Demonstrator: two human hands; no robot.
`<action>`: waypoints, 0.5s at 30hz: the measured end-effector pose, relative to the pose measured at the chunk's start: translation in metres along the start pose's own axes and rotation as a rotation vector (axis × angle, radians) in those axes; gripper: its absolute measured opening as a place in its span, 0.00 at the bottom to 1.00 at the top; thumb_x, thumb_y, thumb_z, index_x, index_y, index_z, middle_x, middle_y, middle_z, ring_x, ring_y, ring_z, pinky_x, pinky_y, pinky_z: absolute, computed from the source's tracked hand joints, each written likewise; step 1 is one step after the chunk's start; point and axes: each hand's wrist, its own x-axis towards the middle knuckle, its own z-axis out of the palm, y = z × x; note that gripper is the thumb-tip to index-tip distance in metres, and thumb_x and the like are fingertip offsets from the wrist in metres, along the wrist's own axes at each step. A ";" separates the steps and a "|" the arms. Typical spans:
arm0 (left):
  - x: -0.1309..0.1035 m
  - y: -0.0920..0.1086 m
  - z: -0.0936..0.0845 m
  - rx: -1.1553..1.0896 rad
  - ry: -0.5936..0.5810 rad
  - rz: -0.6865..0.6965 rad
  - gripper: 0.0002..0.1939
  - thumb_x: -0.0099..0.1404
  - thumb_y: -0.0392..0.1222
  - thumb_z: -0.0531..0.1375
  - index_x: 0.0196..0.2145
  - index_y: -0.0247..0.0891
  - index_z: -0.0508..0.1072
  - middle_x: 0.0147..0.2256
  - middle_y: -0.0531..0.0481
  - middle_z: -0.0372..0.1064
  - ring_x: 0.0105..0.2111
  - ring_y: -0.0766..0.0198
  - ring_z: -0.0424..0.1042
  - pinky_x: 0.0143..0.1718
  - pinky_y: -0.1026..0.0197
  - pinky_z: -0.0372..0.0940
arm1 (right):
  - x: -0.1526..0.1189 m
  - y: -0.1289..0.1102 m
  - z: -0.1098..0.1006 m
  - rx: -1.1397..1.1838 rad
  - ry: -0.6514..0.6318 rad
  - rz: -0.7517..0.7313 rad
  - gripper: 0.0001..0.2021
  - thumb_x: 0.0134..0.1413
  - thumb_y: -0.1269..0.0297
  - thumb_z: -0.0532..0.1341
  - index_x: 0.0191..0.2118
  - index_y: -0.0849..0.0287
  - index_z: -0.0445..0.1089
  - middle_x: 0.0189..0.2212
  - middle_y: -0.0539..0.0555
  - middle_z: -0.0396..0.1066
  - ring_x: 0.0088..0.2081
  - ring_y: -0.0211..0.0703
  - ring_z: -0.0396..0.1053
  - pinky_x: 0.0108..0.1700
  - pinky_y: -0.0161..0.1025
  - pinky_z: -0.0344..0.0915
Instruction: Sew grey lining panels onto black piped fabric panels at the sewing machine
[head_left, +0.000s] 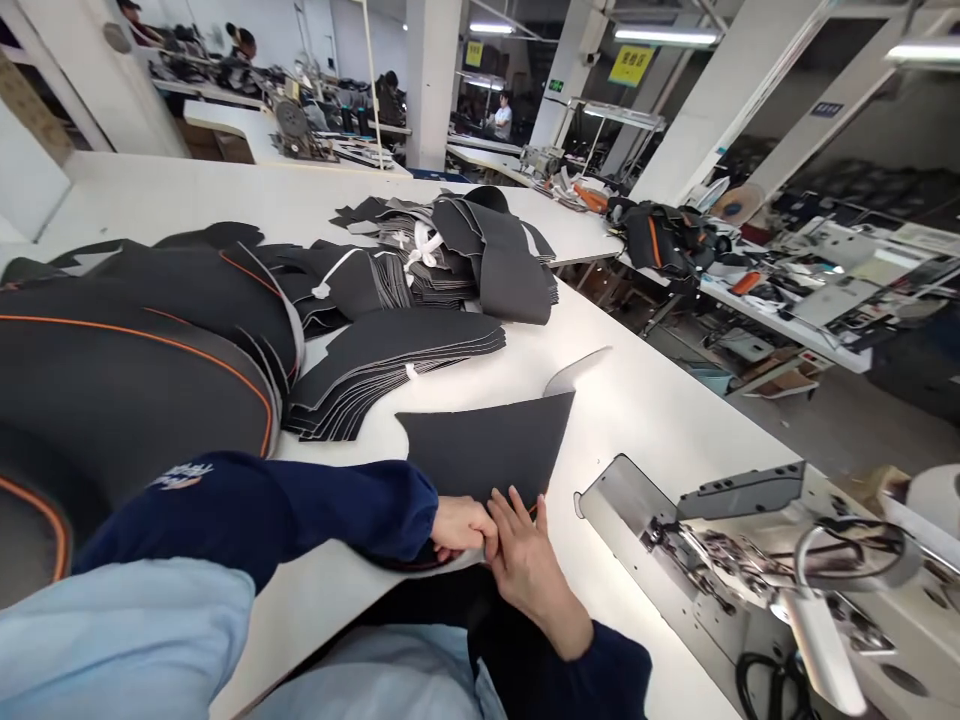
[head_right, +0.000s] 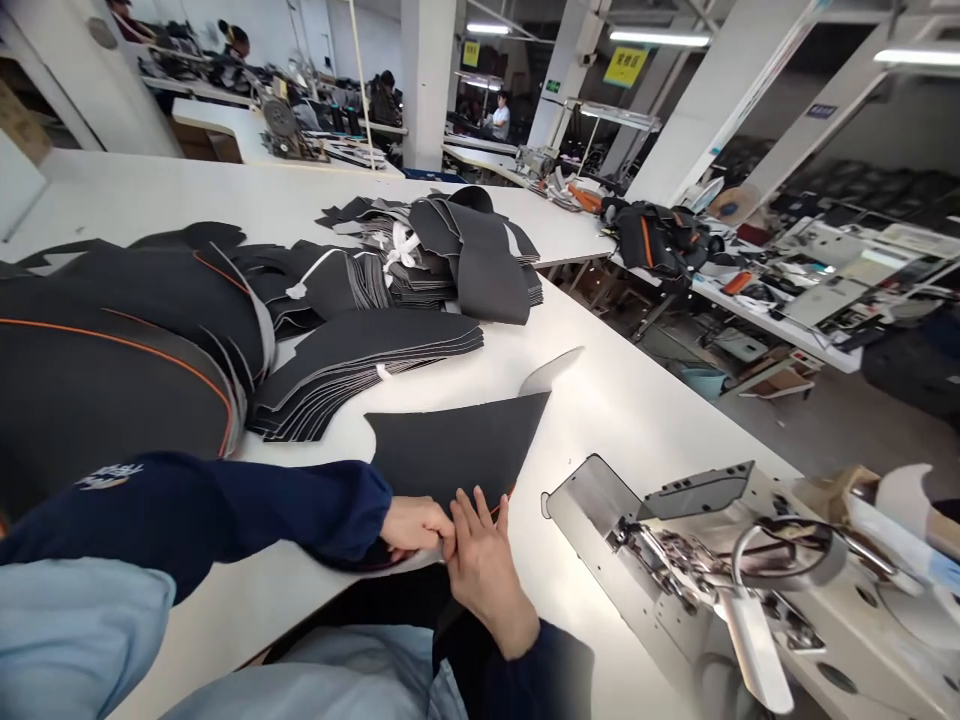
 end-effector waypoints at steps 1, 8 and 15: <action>-0.003 -0.001 -0.009 -0.019 -0.083 -0.027 0.18 0.61 0.39 0.51 0.46 0.46 0.73 0.18 0.55 0.68 0.17 0.61 0.70 0.19 0.60 0.67 | 0.003 0.000 -0.001 0.006 -0.106 0.025 0.28 0.56 0.71 0.53 0.64 0.63 0.58 0.65 0.62 0.53 0.67 0.66 0.43 0.60 0.75 0.44; -0.068 0.008 -0.173 0.620 0.850 -0.208 0.23 0.68 0.42 0.51 0.59 0.34 0.65 0.59 0.34 0.59 0.58 0.46 0.59 0.56 0.42 0.59 | 0.012 -0.022 0.008 -0.059 -0.137 0.100 0.38 0.54 0.57 0.64 0.68 0.52 0.50 0.69 0.64 0.40 0.66 0.80 0.39 0.59 0.78 0.38; -0.085 -0.039 -0.249 0.929 0.884 -0.608 0.31 0.67 0.62 0.50 0.54 0.35 0.70 0.52 0.40 0.64 0.45 0.53 0.65 0.51 0.47 0.63 | 0.010 0.020 -0.034 -0.075 -0.299 -0.197 0.21 0.65 0.68 0.53 0.61 0.47 0.63 0.65 0.53 0.55 0.66 0.64 0.46 0.59 0.76 0.46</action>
